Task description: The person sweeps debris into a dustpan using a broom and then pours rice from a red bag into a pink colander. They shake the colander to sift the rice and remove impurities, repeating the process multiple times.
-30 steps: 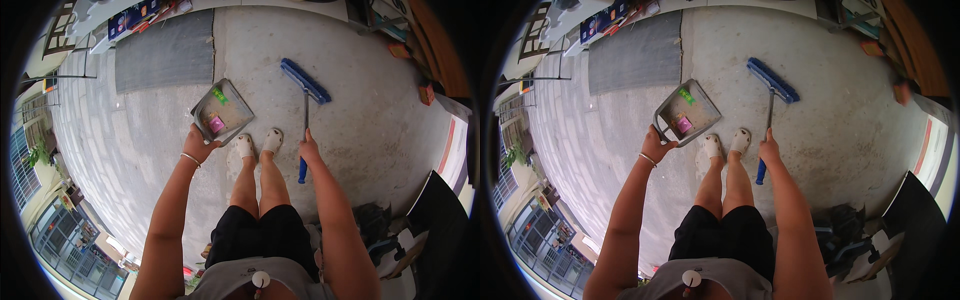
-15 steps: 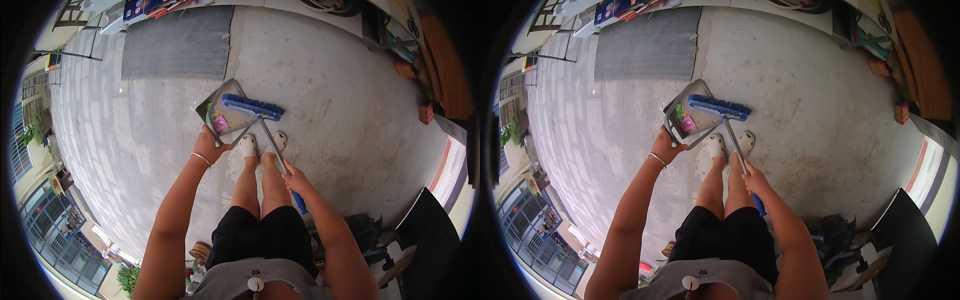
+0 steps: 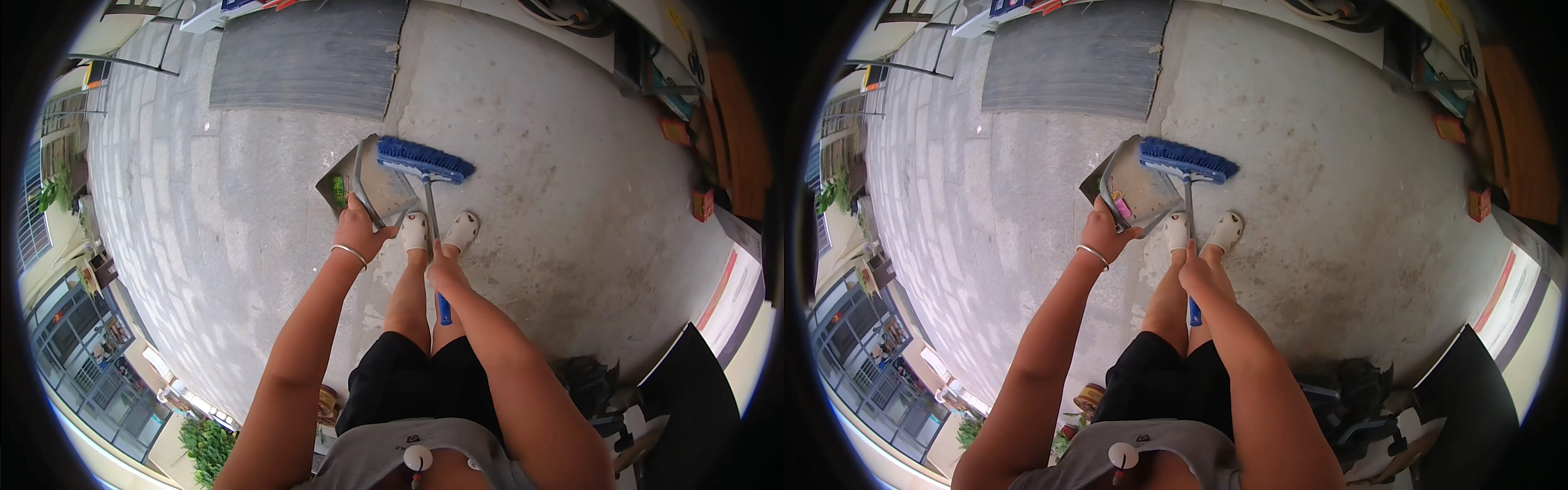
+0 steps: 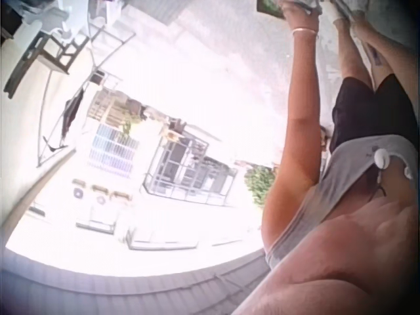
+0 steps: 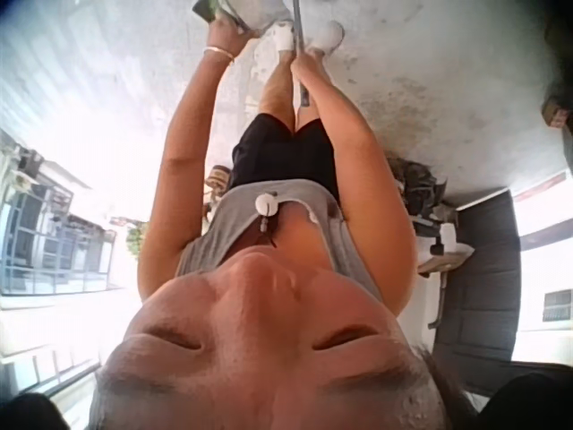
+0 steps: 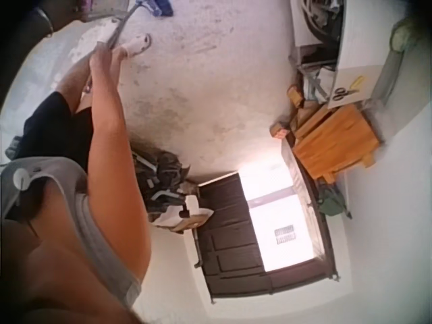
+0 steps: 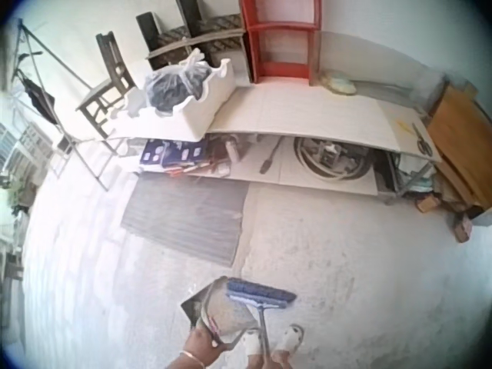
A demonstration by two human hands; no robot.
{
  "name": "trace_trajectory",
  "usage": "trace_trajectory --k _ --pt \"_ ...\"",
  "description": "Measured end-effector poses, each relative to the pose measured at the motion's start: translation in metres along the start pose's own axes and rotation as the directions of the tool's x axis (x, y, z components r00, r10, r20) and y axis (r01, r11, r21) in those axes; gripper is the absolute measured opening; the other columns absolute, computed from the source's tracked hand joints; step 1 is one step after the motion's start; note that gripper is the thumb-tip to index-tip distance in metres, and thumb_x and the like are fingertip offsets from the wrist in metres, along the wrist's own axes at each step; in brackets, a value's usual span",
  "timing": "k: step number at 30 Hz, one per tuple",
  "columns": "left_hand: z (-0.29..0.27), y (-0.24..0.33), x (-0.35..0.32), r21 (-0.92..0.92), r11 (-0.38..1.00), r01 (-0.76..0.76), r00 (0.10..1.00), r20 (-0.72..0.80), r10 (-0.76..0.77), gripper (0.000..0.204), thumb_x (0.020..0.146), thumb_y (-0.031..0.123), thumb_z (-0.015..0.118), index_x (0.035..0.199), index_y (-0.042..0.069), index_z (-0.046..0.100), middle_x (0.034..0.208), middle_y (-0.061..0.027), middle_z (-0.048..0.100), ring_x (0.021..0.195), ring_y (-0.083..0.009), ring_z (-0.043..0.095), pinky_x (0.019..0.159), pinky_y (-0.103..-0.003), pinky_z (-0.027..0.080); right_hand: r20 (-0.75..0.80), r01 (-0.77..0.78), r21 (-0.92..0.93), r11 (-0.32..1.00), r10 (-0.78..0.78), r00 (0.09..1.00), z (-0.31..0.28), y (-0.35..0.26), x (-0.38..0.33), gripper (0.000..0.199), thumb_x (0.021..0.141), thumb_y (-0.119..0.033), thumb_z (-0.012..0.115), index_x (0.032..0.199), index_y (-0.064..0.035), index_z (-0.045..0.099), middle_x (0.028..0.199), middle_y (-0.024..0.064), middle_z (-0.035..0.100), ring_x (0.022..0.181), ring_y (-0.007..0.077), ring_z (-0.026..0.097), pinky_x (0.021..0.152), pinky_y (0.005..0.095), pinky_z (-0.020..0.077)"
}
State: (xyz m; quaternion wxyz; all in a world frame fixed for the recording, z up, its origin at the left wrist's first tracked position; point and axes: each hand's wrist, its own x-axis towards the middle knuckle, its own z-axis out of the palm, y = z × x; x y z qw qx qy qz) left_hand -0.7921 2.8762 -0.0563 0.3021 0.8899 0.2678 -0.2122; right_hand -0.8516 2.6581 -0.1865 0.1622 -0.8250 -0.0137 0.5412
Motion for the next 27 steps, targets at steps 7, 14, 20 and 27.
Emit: trace_trajectory --k 7,14,20,27 --pt "-0.007 -0.038 -0.015 -0.015 0.999 0.045 0.998 0.044 -0.045 0.101 0.061 0.028 0.083 0.128 -0.016 0.022 0.104 -0.0306 0.057 0.099 -0.0422 0.056 0.082 -0.041 0.048 0.236 -0.020 0.419 0.908 -0.088 0.968 -0.079 0.017 -0.086 0.066 0.087 -0.009 0.051 0.145 -0.0261 0.025 0.068 0.0089 0.056 0.052 0.0176 0.054 0.048 0.0323 0.0467" --pt "-0.028 -0.077 -0.047 -0.081 0.996 0.035 0.999 0.019 -0.034 0.082 0.063 0.022 0.084 0.117 -0.010 0.032 0.097 -0.0274 0.060 0.093 -0.0396 0.061 0.078 -0.039 0.049 0.093 -0.121 0.943 0.309 0.104 0.990 -0.111 0.036 -0.037 0.066 0.092 -0.013 0.047 0.147 -0.0316 0.015 0.064 0.0009 0.045 0.047 0.0100 0.043 0.041 0.0282 0.0407" --pt "-0.024 -0.100 -0.047 0.002 0.999 0.047 0.998 0.032 -0.047 0.078 0.062 0.023 0.084 0.114 -0.008 0.034 0.095 -0.0262 0.061 0.091 -0.0405 0.061 0.076 -0.040 0.049 0.321 -0.321 0.947 0.004 0.028 0.947 -0.010 -0.053 0.014 0.063 0.091 -0.014 0.051 0.142 -0.0375 0.022 0.063 0.0026 0.046 0.045 0.0134 0.044 0.043 0.0328 0.0417" --pt "-0.024 -0.111 -0.050 -0.070 0.998 0.011 1.000 -0.017 -0.012 0.081 0.060 0.020 0.085 0.116 -0.007 0.034 0.099 -0.0249 0.060 0.093 -0.0380 0.061 0.078 -0.039 0.049 0.533 -0.677 0.679 -0.285 -0.444 0.721 0.043 -0.115 -0.021 0.029 0.092 -0.015 0.051 0.116 -0.0287 0.045 0.068 0.0006 0.042 0.051 0.0061 0.042 0.045 0.0203 0.0384"
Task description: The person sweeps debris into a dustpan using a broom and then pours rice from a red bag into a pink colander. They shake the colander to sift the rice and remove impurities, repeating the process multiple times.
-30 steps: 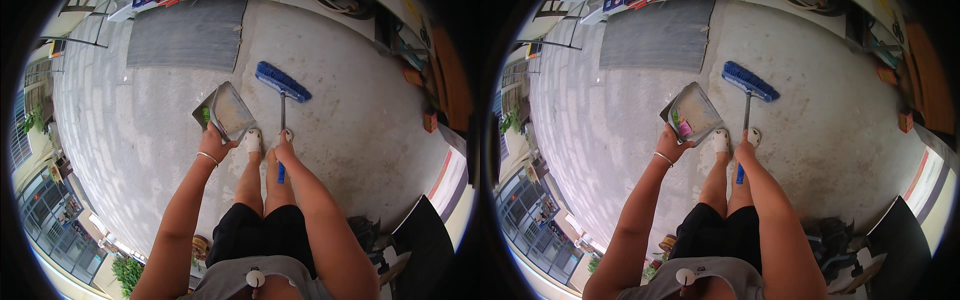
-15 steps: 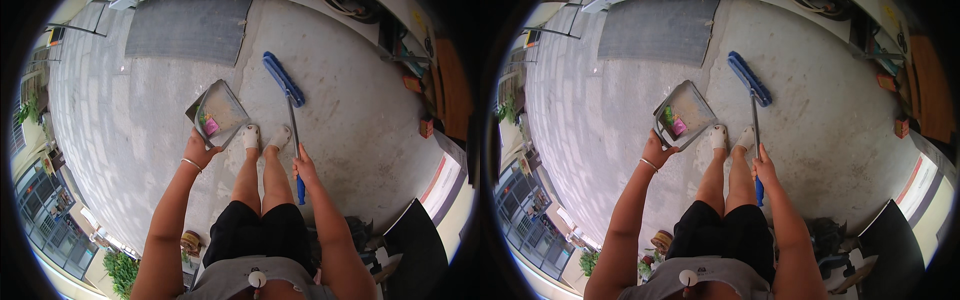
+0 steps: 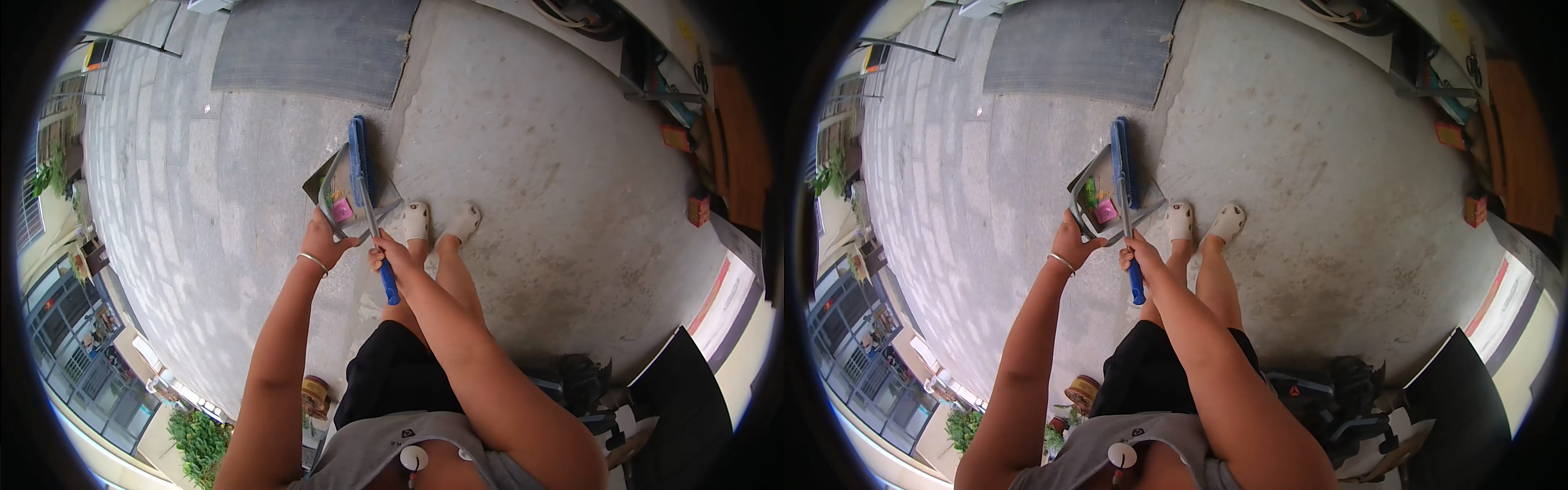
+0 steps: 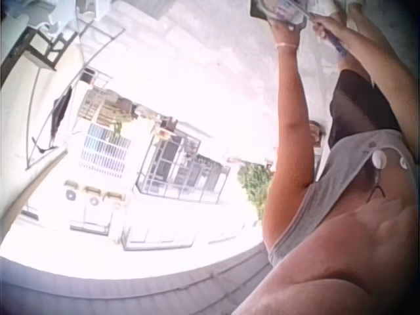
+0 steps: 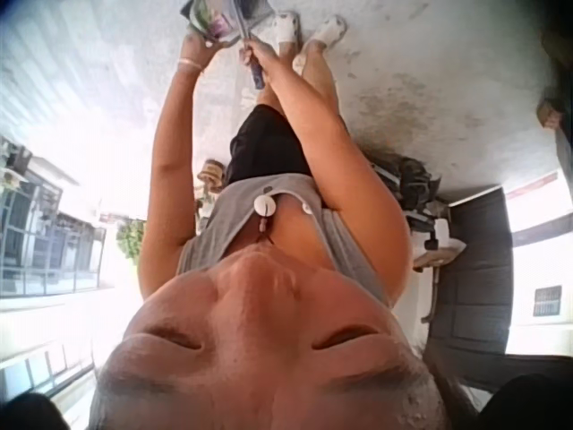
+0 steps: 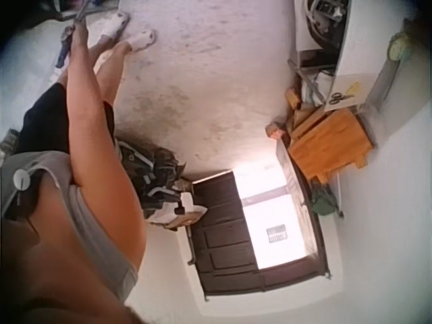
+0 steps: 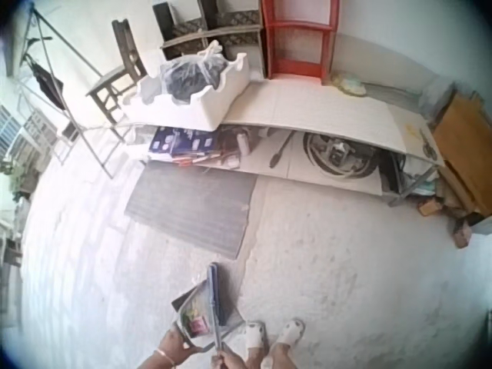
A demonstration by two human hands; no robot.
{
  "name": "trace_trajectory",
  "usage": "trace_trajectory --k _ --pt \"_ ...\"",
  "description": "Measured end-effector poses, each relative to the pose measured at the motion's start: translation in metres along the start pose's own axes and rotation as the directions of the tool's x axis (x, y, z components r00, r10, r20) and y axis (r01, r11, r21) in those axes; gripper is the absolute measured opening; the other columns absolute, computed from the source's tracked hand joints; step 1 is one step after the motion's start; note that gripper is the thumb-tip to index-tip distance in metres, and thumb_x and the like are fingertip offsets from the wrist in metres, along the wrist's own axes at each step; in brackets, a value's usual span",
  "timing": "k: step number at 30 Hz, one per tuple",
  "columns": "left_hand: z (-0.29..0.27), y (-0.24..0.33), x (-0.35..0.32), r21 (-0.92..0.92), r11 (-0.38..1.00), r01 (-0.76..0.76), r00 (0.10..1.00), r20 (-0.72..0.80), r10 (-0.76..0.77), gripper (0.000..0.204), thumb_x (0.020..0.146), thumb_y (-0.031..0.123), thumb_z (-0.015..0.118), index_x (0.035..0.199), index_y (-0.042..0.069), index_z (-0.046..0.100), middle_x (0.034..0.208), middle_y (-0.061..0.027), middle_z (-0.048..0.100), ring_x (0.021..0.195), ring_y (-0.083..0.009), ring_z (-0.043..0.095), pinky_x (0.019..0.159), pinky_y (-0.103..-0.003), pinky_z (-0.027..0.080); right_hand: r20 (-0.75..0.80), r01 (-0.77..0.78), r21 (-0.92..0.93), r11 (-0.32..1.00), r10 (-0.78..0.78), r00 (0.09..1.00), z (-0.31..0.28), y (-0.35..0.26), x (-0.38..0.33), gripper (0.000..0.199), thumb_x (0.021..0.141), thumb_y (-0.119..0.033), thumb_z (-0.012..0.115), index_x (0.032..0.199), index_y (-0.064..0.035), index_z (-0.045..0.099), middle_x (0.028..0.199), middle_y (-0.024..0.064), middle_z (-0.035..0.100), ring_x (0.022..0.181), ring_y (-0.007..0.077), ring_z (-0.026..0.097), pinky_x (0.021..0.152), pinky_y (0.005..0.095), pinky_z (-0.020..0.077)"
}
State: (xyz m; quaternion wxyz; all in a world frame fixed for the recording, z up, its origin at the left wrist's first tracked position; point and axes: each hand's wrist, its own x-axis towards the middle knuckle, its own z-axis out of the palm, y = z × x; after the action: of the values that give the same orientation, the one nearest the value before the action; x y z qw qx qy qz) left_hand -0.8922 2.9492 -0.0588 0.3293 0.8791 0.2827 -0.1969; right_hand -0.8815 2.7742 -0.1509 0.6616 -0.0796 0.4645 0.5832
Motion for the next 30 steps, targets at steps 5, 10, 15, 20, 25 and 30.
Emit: trace_trajectory --k 5,10,15,20,25,30 --pt "-0.009 -0.024 -0.017 -0.099 0.995 0.020 1.000 -0.015 -0.021 0.082 0.055 0.015 0.087 0.118 -0.004 0.037 0.100 -0.0192 0.060 0.093 -0.0300 0.062 0.079 -0.036 0.051 0.138 -0.165 0.069 0.984 0.154 0.978 -0.021 -0.035 -0.087 0.014 0.093 -0.019 0.054 0.105 -0.0240 0.050 0.069 -0.0018 0.042 0.052 0.0021 0.041 0.043 0.0164 0.0365" --pt "-0.016 0.016 -0.035 -0.328 0.945 -0.008 1.000 -0.024 0.000 0.080 0.051 0.008 0.087 0.116 -0.003 0.042 0.103 -0.0183 0.061 0.094 -0.0312 0.064 0.079 -0.036 0.053 -0.009 0.119 -0.327 0.937 -0.129 0.992 -0.034 -0.064 -0.248 0.050 0.095 -0.016 0.047 0.138 -0.0348 0.029 0.068 -0.0008 0.040 0.050 0.0054 0.036 0.042 0.0196 0.0317" --pt "-0.003 0.076 -0.053 -0.166 0.983 -0.080 0.996 -0.039 0.075 0.082 0.047 0.014 0.090 0.113 -0.003 0.045 0.097 -0.0174 0.065 0.091 -0.0313 0.065 0.077 -0.037 0.053 -0.197 0.364 -0.292 0.885 -0.428 0.882 -0.114 -0.049 -0.370 0.065 0.095 -0.012 0.046 0.146 -0.0341 0.013 0.067 0.0022 0.042 0.050 0.0092 0.037 0.045 0.0253 0.0336" --pt "0.023 0.168 -0.043 -0.280 0.946 -0.165 0.981 0.053 0.187 0.084 0.046 0.018 0.091 0.113 -0.004 0.045 0.099 -0.0180 0.064 0.091 -0.0293 0.065 0.077 -0.036 0.053 -0.365 0.579 -0.021 0.815 -0.546 0.754 -0.238 -0.020 -0.430 0.062 0.090 -0.012 0.056 0.138 -0.0366 0.025 0.065 0.0028 0.042 0.048 0.0113 0.039 0.044 0.0264 0.0351" --pt "0.062 0.298 -0.028 -0.185 0.922 -0.339 0.932 0.066 0.356 0.073 0.047 0.025 0.092 0.102 -0.002 0.051 0.088 -0.0125 0.064 0.076 -0.0217 0.064 0.067 -0.033 0.052 -0.491 0.708 0.399 0.583 -0.516 0.702 -0.347 -0.010 -0.467 0.024 0.085 -0.005 0.057 0.090 -0.0236 0.042 0.056 -0.0005 0.030 0.043 0.0105 0.036 0.041 0.0259 0.0354" --pt "0.117 0.444 -0.014 -0.046 0.873 -0.486 0.863 0.133 0.488 0.073 0.047 0.029 0.091 0.101 -0.002 0.052 0.086 -0.0117 0.063 0.076 -0.0221 0.062 0.068 -0.033 0.051 -0.582 0.771 0.412 0.486 -0.510 0.633 -0.410 0.004 -0.511 0.025 0.086 -0.008 0.055 0.071 -0.0152 0.036 0.055 0.0001 0.035 0.042 0.0128 0.039 0.039 0.0281 0.0367"
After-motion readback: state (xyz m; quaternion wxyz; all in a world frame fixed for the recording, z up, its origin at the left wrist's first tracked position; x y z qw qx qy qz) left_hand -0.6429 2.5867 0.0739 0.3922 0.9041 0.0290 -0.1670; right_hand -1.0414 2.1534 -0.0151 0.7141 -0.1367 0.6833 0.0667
